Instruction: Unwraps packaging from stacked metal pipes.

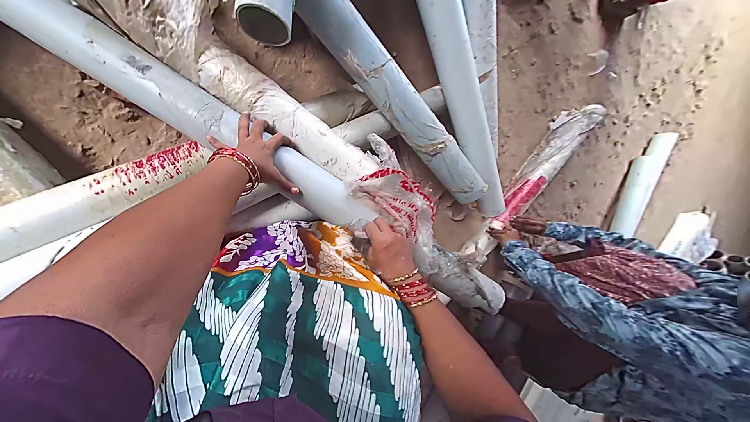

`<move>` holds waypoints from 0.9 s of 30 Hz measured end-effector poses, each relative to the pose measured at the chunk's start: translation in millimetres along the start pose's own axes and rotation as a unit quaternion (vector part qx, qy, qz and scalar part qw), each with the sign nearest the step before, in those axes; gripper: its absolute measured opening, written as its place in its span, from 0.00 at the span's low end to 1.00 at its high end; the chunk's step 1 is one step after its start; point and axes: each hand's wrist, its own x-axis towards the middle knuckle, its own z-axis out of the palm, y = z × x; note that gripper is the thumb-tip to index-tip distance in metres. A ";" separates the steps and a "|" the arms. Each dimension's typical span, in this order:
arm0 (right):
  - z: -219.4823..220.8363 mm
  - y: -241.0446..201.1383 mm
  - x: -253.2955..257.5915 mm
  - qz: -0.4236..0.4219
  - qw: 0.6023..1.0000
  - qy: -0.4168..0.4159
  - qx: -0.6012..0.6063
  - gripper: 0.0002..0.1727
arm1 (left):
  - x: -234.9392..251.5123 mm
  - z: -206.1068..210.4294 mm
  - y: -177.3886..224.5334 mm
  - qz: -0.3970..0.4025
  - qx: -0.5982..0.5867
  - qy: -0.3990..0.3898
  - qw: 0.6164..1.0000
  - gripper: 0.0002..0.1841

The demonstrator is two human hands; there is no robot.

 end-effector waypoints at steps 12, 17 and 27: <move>-115.2 124.6 -24.9 0.347 0.937 -0.014 0.030 0.25 | 1.1 1.6 -0.8 0.021 -0.003 0.010 1.000 0.54; -61.0 60.2 2.9 0.343 0.922 -0.176 0.032 0.34 | 1.2 -1.0 0.1 0.024 0.008 0.008 1.000 0.55; -103.8 14.1 -62.2 0.037 0.996 0.079 -0.033 0.14 | -9.4 -4.9 -8.9 0.020 0.029 -0.020 0.999 0.56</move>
